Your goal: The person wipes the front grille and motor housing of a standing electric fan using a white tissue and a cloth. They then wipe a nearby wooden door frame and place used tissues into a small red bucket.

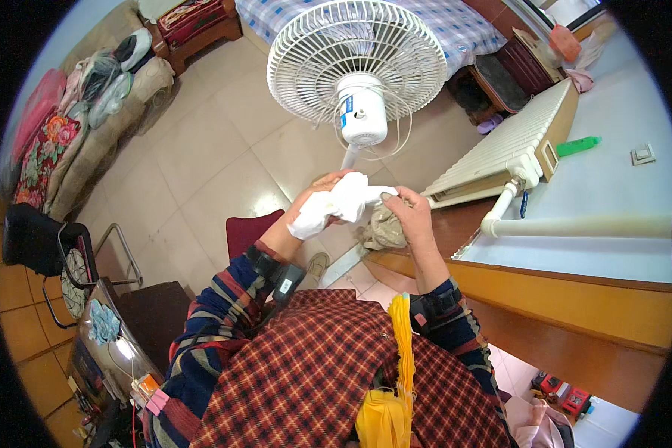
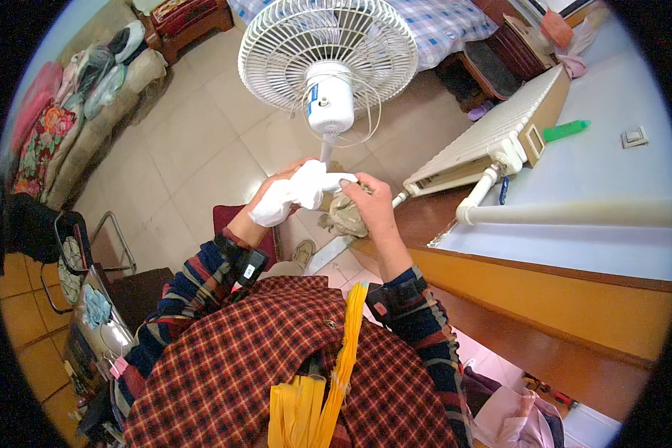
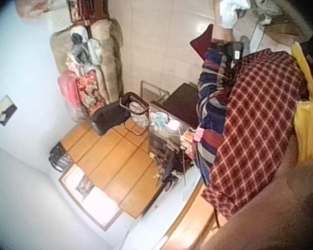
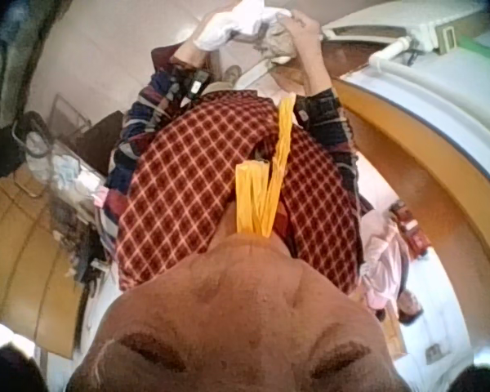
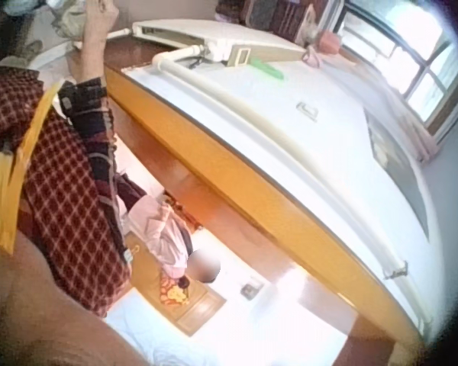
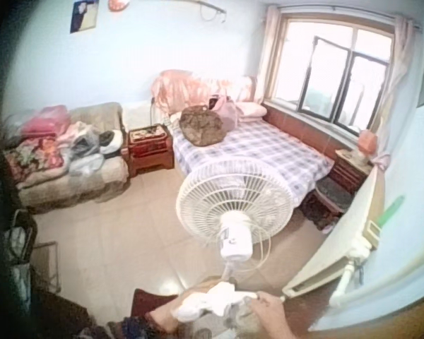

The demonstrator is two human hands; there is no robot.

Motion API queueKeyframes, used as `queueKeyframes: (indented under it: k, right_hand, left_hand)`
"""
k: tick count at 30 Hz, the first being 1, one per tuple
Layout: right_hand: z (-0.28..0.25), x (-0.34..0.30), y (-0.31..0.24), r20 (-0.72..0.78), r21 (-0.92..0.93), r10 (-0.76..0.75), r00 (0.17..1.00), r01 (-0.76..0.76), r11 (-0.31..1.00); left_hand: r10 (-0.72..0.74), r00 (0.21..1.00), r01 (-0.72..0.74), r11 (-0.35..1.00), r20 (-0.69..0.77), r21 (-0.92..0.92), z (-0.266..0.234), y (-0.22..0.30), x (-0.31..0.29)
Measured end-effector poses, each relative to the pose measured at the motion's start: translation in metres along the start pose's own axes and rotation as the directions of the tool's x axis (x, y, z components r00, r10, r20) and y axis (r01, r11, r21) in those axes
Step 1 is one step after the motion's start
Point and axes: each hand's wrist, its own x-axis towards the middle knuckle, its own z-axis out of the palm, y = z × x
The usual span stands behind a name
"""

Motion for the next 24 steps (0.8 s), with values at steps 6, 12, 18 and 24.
queueKeyframes:
  k: [6,12,18,24]
  right_hand:
    - [-0.003,0.005,0.01,0.022,-0.153,-0.113,0.993,0.115,0.981]
    - [-0.019,0.002,0.008,-0.075,-0.097,-0.096,0.993,0.089,0.991]
    - [-0.003,-0.013,0.022,0.161,-0.157,-0.034,0.986,0.059,0.986]
    - [-0.009,-0.016,0.033,0.084,-0.073,0.07,0.994,-0.064,0.995]
  left_hand:
    - [0.246,0.901,-0.361,0.881,0.357,0.305,-0.005,-0.004,-0.017]
    - [-0.099,0.994,0.098,0.995,0.044,0.022,-0.014,-0.022,0.011]
    - [0.182,0.983,-0.168,0.946,-0.023,0.278,0.001,-0.035,0.017]
    - [0.144,0.986,-0.15,0.986,-0.088,-0.071,-0.008,-0.03,0.021]
